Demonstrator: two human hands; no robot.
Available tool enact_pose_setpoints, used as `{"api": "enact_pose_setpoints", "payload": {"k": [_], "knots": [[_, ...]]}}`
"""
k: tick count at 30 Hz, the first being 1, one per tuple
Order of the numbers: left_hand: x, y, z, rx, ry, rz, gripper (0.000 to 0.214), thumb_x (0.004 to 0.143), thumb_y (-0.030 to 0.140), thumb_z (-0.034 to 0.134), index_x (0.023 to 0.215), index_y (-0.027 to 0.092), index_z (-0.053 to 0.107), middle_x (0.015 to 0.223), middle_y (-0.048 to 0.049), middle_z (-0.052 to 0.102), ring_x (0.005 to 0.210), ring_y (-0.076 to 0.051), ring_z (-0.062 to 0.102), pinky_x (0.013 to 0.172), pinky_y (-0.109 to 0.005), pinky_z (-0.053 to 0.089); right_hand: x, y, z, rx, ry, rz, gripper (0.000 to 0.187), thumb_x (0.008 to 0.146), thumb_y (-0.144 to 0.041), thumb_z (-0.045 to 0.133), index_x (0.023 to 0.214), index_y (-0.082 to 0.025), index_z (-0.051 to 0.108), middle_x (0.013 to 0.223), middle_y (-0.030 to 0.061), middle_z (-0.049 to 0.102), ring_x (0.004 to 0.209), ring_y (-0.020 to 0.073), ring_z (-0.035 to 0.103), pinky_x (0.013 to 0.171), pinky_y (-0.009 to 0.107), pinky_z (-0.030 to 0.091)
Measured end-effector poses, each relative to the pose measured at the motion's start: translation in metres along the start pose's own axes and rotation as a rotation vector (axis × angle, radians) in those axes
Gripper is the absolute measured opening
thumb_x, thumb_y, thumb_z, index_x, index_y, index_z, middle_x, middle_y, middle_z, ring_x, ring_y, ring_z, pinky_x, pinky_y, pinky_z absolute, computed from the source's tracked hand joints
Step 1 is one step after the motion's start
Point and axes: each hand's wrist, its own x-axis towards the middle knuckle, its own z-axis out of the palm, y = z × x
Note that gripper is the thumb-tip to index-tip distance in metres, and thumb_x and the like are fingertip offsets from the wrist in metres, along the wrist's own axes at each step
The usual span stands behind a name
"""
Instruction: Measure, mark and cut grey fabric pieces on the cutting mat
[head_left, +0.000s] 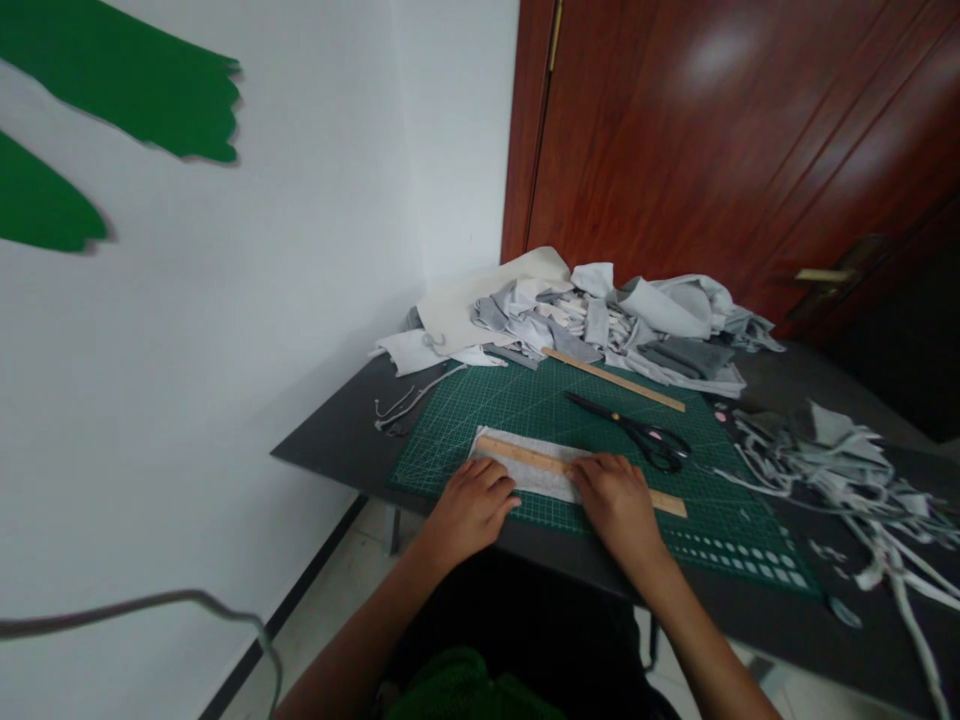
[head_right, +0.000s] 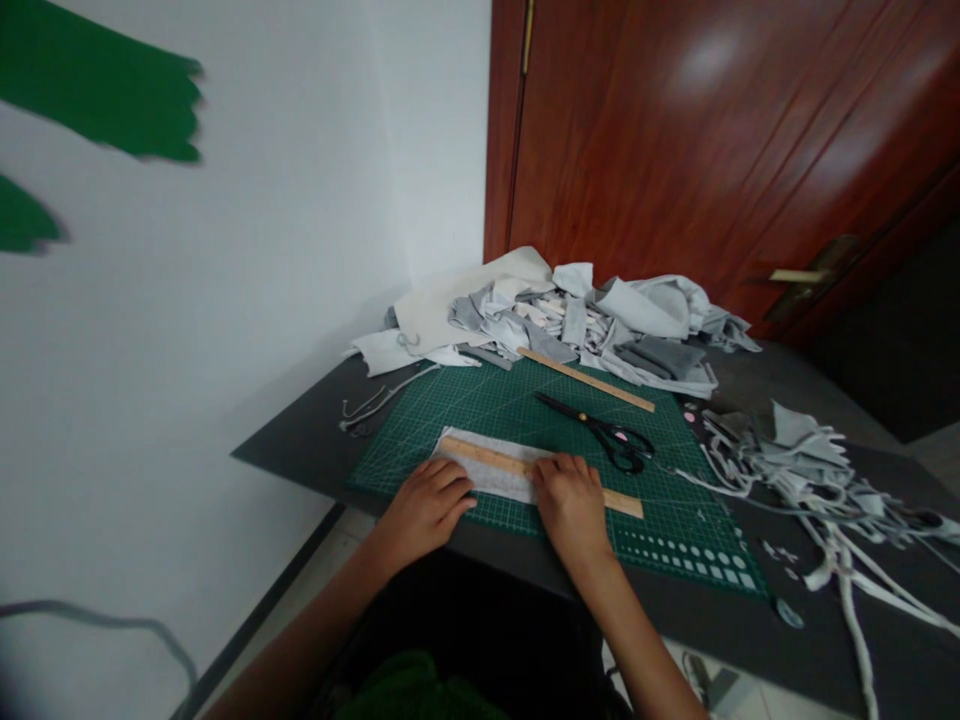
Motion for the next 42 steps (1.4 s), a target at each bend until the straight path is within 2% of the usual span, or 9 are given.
{"api": "enact_pose_setpoints", "payload": {"k": [2,7,12,15,19,21,27,37,42], "knots": [[0.001,-0.004,0.000,-0.030,0.055,-0.043,0.013,0.100,0.028,0.061,0.106,0.024,0.072,0.107,-0.0059,0.070,0.107,-0.026,0.064,0.098,-0.044,0.051,0.000,0.002,0.002,0.024,0.009,0.003,0.027,0.106,-0.028,0.048,0.107,-0.021,0.075,0.108,0.0128,0.073,0.100,0.0297,0.060,0.084,0.040,0.039],[0.000,-0.021,-0.005,-0.117,0.244,-0.182,0.029,0.091,0.020,0.066,0.119,0.024,0.070,0.118,-0.0062,0.069,0.112,-0.026,0.061,0.101,-0.043,0.051,0.001,0.014,0.006,0.117,-0.041,-0.042,0.025,0.103,-0.028,0.053,0.116,-0.021,0.073,0.120,0.0127,0.072,0.107,0.0301,0.061,0.090,0.040,0.041],[0.000,-0.030,-0.008,-0.082,0.182,-0.127,0.019,0.087,0.015,0.066,0.101,0.025,0.076,0.108,-0.0044,0.071,0.107,-0.026,0.060,0.095,-0.043,0.051,0.001,0.015,-0.002,0.114,-0.070,-0.071,0.026,0.102,-0.024,0.052,0.118,-0.021,0.073,0.126,0.0134,0.070,0.112,0.0316,0.060,0.095,0.042,0.041],[0.001,-0.030,-0.008,-0.088,0.167,-0.133,0.015,0.090,0.016,0.065,0.093,0.025,0.077,0.103,-0.0036,0.073,0.105,-0.025,0.061,0.094,-0.043,0.050,-0.001,0.005,-0.007,0.167,-0.042,-0.152,0.028,0.101,-0.020,0.052,0.120,-0.021,0.072,0.127,0.0134,0.069,0.114,0.0314,0.059,0.099,0.043,0.042],[0.003,-0.029,-0.007,-0.074,0.150,-0.129,0.017,0.093,0.017,0.063,0.084,0.024,0.076,0.094,-0.0031,0.073,0.099,-0.024,0.062,0.090,-0.042,0.050,-0.004,-0.016,-0.006,0.215,-0.091,-0.273,0.024,0.101,-0.020,0.054,0.115,-0.021,0.074,0.120,0.0130,0.071,0.113,0.0297,0.061,0.101,0.041,0.044],[0.003,-0.029,-0.007,-0.065,0.140,-0.108,0.018,0.094,0.016,0.061,0.085,0.023,0.075,0.093,-0.0032,0.072,0.099,-0.024,0.061,0.090,-0.041,0.050,-0.005,-0.023,-0.003,0.191,-0.107,-0.283,0.024,0.101,-0.019,0.054,0.115,-0.020,0.074,0.120,0.0130,0.072,0.114,0.0296,0.062,0.102,0.041,0.044],[-0.001,-0.039,-0.010,-0.105,0.177,-0.031,0.024,0.090,0.011,0.064,0.110,0.022,0.074,0.112,-0.0059,0.071,0.108,-0.025,0.059,0.099,-0.043,0.051,-0.006,-0.027,0.000,0.156,-0.099,-0.257,0.028,0.097,-0.007,0.051,0.107,-0.019,0.075,0.119,0.0124,0.074,0.115,0.0285,0.064,0.102,0.041,0.044],[-0.001,-0.051,-0.004,-0.223,0.216,-0.019,0.019,0.091,0.009,0.061,0.094,0.022,0.075,0.106,-0.0051,0.069,0.106,-0.022,0.060,0.097,-0.040,0.052,-0.006,-0.029,-0.004,0.171,-0.071,-0.226,0.029,0.099,-0.008,0.049,0.106,-0.018,0.075,0.112,0.0120,0.075,0.108,0.0283,0.067,0.099,0.040,0.048],[0.002,-0.048,-0.006,-0.143,0.195,-0.033,0.019,0.096,0.012,0.058,0.085,0.020,0.072,0.095,-0.0041,0.069,0.099,-0.022,0.059,0.092,-0.038,0.051,-0.006,-0.029,-0.002,0.175,-0.072,-0.226,0.026,0.099,-0.011,0.051,0.105,-0.018,0.075,0.112,0.0128,0.074,0.110,0.0294,0.065,0.102,0.042,0.047]]}}
